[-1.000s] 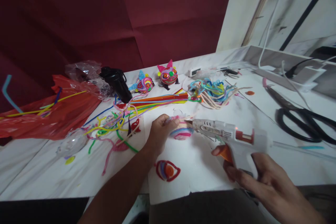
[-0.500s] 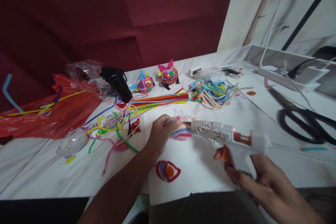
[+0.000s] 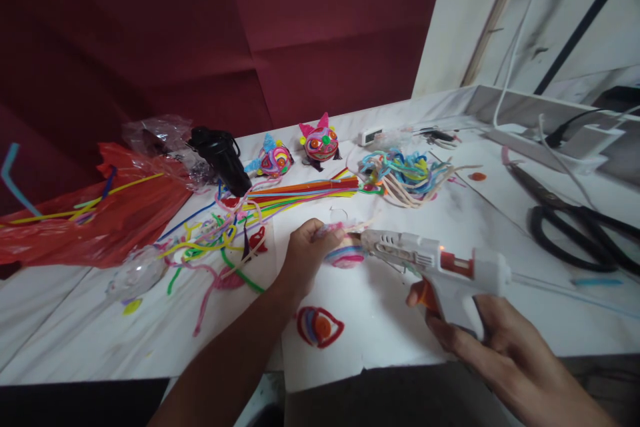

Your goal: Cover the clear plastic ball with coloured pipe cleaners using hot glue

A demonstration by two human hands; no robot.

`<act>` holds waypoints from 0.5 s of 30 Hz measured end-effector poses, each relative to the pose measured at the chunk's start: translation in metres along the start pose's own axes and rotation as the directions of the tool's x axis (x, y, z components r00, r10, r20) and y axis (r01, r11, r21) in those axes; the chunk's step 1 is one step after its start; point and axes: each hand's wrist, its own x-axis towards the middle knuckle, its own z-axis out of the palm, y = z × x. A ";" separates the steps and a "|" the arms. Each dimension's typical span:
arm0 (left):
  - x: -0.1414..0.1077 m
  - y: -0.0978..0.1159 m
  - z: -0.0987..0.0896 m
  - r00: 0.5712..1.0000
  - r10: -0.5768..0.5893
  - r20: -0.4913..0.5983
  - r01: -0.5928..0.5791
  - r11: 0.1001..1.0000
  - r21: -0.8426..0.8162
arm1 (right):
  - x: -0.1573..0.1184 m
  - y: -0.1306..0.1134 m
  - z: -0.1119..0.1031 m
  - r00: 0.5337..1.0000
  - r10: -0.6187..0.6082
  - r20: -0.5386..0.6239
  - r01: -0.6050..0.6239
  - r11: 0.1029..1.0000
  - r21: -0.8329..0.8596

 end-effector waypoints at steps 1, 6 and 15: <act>0.000 0.000 0.000 1.000 0.003 -0.003 -0.003 1.000 0.005 | 0.000 0.002 0.001 1.000 -0.012 -0.013 0.012 1.000 -0.003; -0.001 0.001 0.001 1.000 0.000 -0.005 0.000 1.000 0.007 | -0.002 0.008 0.003 0.995 -0.073 -0.071 0.073 0.997 -0.008; -0.001 0.002 0.000 1.000 -0.003 0.015 0.004 0.999 -0.036 | 0.002 -0.010 0.001 0.980 -0.149 -0.133 0.156 0.987 0.045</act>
